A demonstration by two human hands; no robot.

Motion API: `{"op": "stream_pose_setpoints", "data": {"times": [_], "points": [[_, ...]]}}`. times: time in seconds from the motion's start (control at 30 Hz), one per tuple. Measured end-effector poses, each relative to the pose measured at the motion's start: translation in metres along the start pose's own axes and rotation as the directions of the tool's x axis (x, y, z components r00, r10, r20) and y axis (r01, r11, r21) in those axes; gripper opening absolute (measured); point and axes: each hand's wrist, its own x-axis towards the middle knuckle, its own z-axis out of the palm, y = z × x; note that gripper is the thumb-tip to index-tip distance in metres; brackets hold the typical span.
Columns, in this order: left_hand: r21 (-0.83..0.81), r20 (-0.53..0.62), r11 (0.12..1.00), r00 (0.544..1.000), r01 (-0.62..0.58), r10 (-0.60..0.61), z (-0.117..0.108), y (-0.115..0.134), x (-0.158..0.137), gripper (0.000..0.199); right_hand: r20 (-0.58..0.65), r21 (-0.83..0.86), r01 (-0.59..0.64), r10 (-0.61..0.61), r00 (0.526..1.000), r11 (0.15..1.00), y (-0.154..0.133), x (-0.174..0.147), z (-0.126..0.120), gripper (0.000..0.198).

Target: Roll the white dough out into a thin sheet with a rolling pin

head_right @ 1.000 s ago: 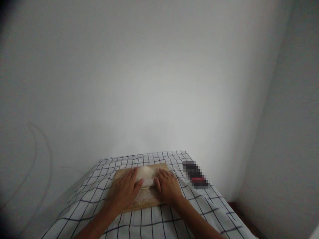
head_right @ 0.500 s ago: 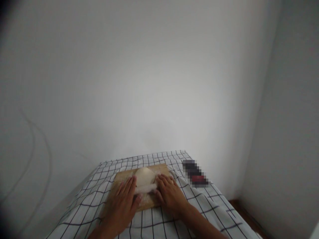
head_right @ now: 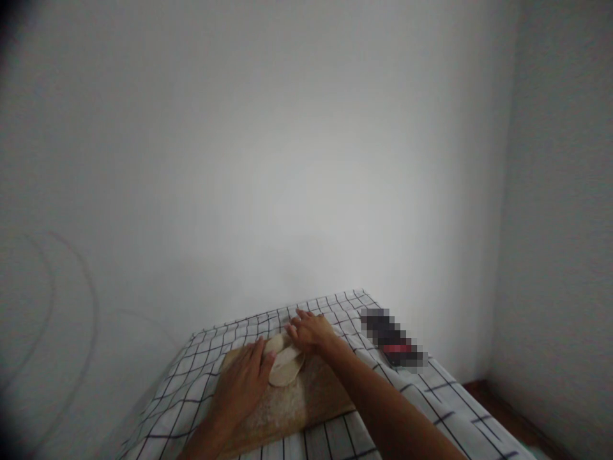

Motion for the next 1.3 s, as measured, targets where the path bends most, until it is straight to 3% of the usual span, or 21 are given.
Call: {"op": "stream_pose_setpoints", "data": {"times": [0.17, 0.33, 0.53, 0.63, 1.03, 1.17, 1.3], "points": [[0.036, 0.046, 0.998, 0.997, 0.057, -0.059, 0.004, 0.000, 0.002, 0.054, 0.013, 0.019, 0.038, -0.039, 0.999, 0.999, 0.005, 0.021, 0.006, 0.050], [0.015, 0.059, 0.992, 0.990, 0.127, -0.128, -0.002, 0.005, 0.005, 0.059, 0.002, 0.027, 0.006, -0.006, 1.000, 1.000, 0.009, 0.021, 0.014, 0.041], [-0.017, 0.077, 0.993, 0.990, 0.117, -0.115, -0.013, 0.011, 0.006, 0.059, -0.040, 0.010, -0.063, 0.064, 0.997, 0.998, 0.007, 0.002, 0.016, 0.044], [-0.026, 0.033, 0.995, 0.995, 0.097, -0.096, -0.016, 0.016, 0.003, 0.057, -0.063, -0.008, -0.073, 0.072, 0.995, 0.997, 0.005, -0.013, 0.016, 0.044], [-0.115, -0.068, 0.991, 0.995, 0.069, -0.077, -0.008, 0.033, -0.032, 0.068, -0.167, -0.071, -0.139, 0.126, 0.978, 0.988, -0.011, -0.081, 0.021, 0.050], [-0.116, -0.103, 0.992, 0.993, 0.047, -0.059, -0.005, 0.034, -0.036, 0.066, -0.157, -0.057, -0.124, 0.114, 0.981, 0.991, -0.010, -0.082, 0.021, 0.050], [-0.108, -0.063, 0.991, 0.994, 0.082, -0.089, -0.003, 0.033, -0.030, 0.065, -0.125, -0.045, -0.051, 0.045, 0.991, 0.998, -0.009, -0.063, 0.009, 0.046]]}}
